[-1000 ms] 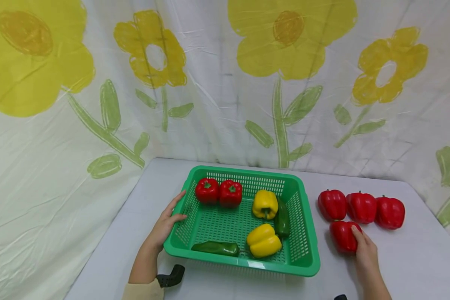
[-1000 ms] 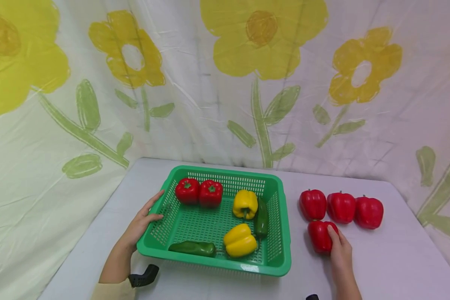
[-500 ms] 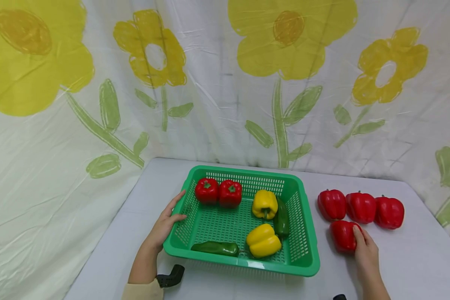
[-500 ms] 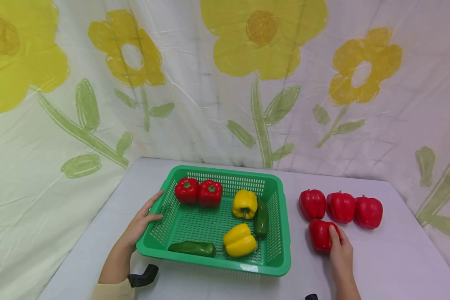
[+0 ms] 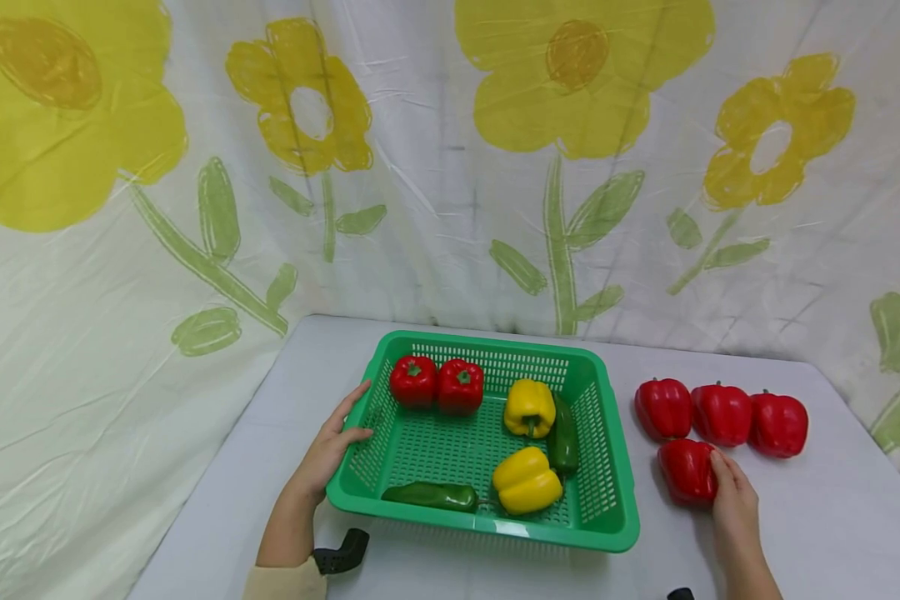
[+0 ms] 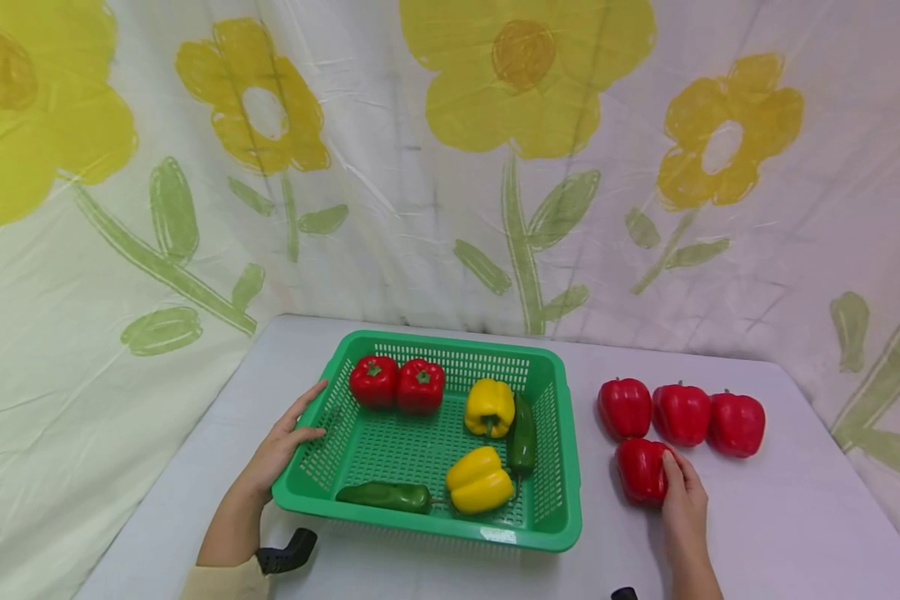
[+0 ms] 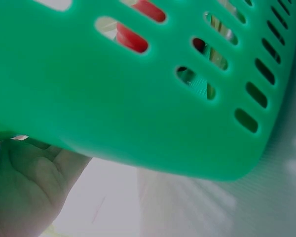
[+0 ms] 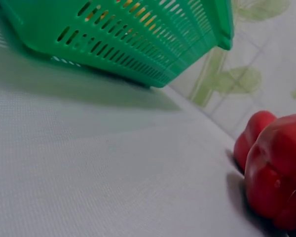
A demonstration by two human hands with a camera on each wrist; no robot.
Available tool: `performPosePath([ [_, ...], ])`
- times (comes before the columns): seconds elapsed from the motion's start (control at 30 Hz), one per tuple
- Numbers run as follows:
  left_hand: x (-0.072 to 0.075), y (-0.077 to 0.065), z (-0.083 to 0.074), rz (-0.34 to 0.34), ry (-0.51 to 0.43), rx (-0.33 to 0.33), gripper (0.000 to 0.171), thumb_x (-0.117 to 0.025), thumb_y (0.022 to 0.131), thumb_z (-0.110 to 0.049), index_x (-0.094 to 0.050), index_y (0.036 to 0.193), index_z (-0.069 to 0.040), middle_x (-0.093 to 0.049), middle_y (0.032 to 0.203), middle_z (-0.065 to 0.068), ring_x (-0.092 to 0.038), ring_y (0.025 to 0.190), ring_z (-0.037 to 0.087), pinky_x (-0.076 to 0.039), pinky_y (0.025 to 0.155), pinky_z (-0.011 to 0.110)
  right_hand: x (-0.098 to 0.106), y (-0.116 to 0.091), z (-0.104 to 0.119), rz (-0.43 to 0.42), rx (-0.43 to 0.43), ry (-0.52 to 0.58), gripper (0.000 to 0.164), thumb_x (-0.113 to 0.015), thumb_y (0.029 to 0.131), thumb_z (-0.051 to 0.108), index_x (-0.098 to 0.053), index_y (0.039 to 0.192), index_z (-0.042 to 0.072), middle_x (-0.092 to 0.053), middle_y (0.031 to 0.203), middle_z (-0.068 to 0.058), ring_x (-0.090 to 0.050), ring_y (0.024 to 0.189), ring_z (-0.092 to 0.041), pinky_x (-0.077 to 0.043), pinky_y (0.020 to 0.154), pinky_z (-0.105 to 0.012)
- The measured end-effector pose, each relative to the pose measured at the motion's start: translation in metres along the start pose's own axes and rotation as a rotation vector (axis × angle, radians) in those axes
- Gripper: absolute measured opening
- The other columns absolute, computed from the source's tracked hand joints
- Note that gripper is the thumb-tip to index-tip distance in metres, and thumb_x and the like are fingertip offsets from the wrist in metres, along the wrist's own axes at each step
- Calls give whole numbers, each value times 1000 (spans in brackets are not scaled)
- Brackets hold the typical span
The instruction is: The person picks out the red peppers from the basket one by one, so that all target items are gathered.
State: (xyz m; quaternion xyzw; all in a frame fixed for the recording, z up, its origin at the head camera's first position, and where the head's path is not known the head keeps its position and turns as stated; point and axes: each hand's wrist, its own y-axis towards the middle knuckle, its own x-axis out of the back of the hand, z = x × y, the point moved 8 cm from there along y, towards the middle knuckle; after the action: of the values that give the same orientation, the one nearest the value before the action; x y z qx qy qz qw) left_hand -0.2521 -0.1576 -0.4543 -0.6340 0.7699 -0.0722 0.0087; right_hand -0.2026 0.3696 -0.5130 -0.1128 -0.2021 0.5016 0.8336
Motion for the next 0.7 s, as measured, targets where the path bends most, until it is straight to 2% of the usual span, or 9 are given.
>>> performPosePath([
  [0.2,0,0,0,-4,2,2,66,-44,91,-4,-22,148,-31,-8,158,0,-12,143,27,-27,107,47,5,-7,9,-35,0,24,68,-36,92,57,-21,149,23,-17,156,2,-11,143,-20,-21,114,-42],
  [0.33,1,-1,-1,-6,4,-2,67,-44,91,-4,-22,148,-31,-8,158,0,-11,144,27,-25,108,48,7,-7,15,-33,-7,38,69,-41,88,59,-24,148,29,-27,149,9,-18,137,-13,-23,112,-36],
  [0.43,2,-1,-1,-12,7,1,66,-45,91,-4,-23,148,-32,-8,158,0,-11,144,27,-24,108,49,9,-2,16,-6,15,42,70,-45,86,60,-24,147,33,-27,148,11,-20,137,-12,-24,111,-35],
  [0.5,2,-1,-1,-14,8,3,66,-45,91,-5,-23,147,-32,-8,158,0,-12,144,27,-24,109,49,13,7,13,2,52,45,69,-49,84,59,-28,146,35,-31,145,14,-21,137,-11,-26,110,-30],
  [0.6,2,-1,-1,-9,1,0,66,-45,91,-5,-23,147,-32,-8,158,-1,-11,144,27,-22,109,49,22,17,11,-10,92,34,68,-52,84,58,-30,144,37,-31,147,15,-18,141,-12,-22,111,-32],
  [0.67,2,0,0,-8,1,0,66,-45,91,-5,-23,147,-32,-8,158,-1,-9,144,27,-20,110,50,26,12,17,-30,94,11,67,-51,86,56,-28,145,36,-29,150,12,-16,143,-14,-21,112,-33],
  [0.7,2,0,0,-8,1,1,66,-45,91,-5,-23,147,-32,-7,158,-1,-9,144,27,-20,110,50,26,7,21,-35,87,1,67,-50,87,56,-27,146,35,-25,153,10,-14,144,-16,-18,113,-38],
])
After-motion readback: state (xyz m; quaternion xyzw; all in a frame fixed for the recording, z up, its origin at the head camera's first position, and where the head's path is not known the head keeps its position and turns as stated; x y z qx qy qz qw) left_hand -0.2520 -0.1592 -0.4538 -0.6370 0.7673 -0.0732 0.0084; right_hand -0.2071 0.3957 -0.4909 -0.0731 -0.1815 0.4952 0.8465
